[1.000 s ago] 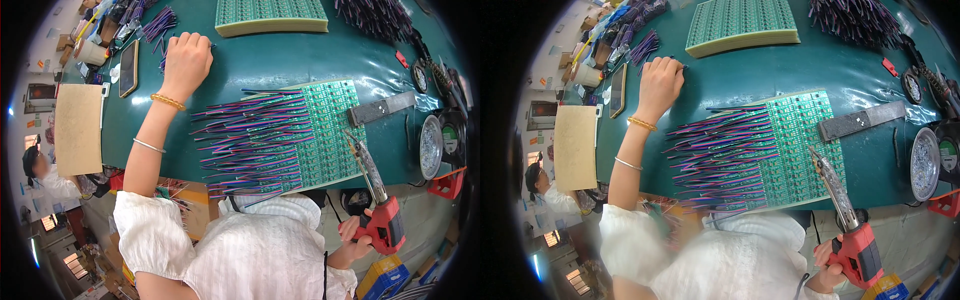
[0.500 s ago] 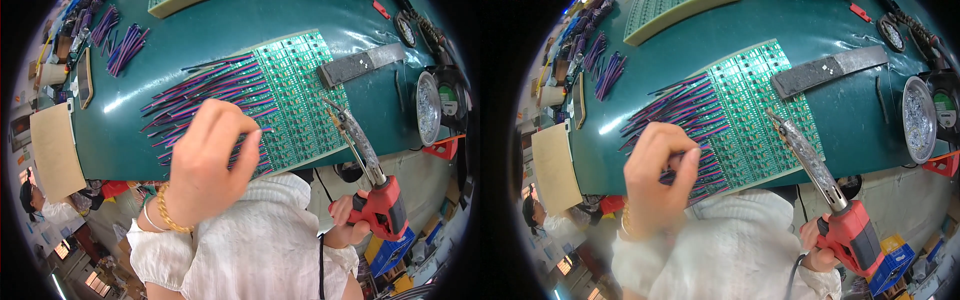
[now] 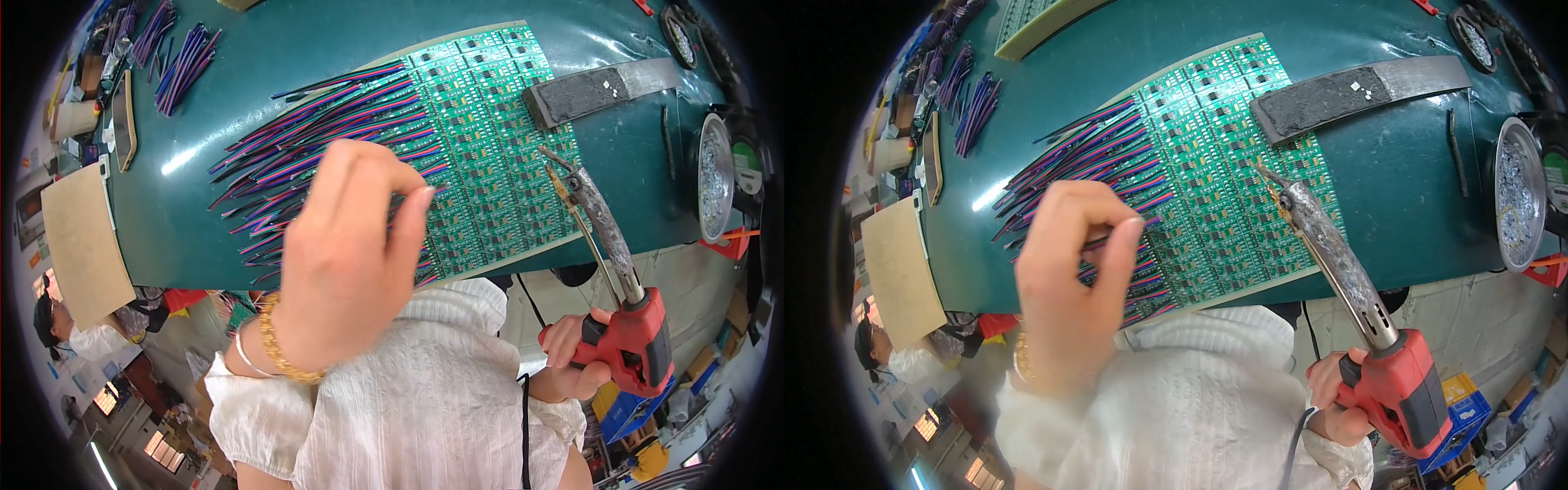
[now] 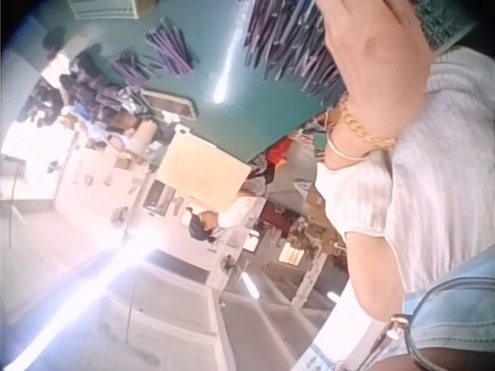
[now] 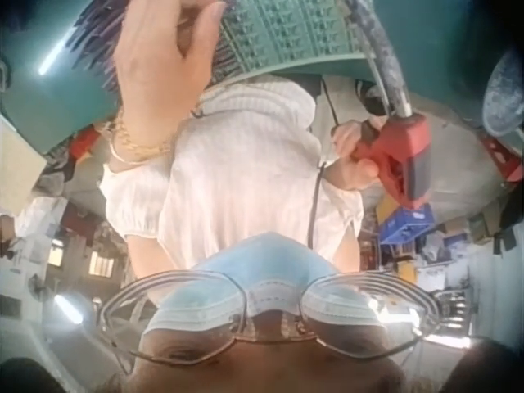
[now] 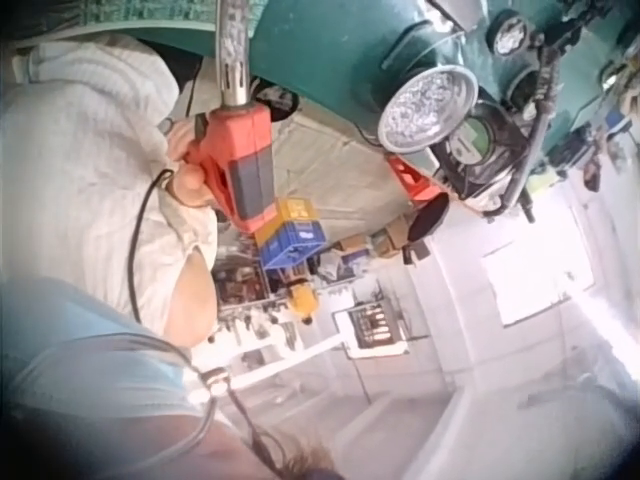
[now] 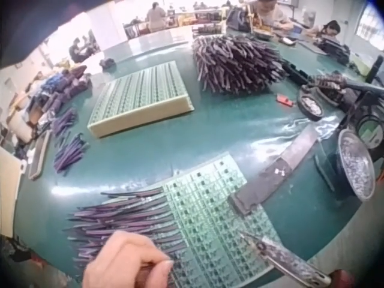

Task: The person solders ribbon cables to a circuit board panel by positioning each cable end onto the board by hand and applying a soldering iron.

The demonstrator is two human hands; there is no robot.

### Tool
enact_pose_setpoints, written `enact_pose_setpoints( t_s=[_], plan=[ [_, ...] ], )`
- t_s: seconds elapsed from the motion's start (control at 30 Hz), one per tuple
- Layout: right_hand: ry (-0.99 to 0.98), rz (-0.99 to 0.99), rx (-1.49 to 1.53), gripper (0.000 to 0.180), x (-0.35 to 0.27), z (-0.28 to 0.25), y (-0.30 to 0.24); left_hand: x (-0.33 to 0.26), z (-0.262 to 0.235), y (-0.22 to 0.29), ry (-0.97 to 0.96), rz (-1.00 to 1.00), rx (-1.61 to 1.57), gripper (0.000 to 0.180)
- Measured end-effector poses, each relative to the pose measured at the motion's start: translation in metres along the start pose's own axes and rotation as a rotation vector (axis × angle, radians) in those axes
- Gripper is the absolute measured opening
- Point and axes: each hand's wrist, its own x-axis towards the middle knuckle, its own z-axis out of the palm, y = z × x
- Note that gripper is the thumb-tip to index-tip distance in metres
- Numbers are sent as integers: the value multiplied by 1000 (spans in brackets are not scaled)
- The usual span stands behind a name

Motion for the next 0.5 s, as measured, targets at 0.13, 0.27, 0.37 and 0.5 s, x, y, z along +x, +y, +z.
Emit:
enact_pose_setpoints(
  t_s=[0.13,0.27,0.37,0.5],
  plan=[
    [12,-5,-22,80,2,2,-2,5,-30,11,-6,-41,-36,8],
    [26,-19,-8,80,2,5,0,1,-13,15,-54,81,-30,14],
    [21,-4,1,80,6,9,-4,-11,1,28,-43,-28,-57,18],
    [-83,-12,96,80,15,7,-3,-14,22,16,105,-64,107,25]
  ],
)
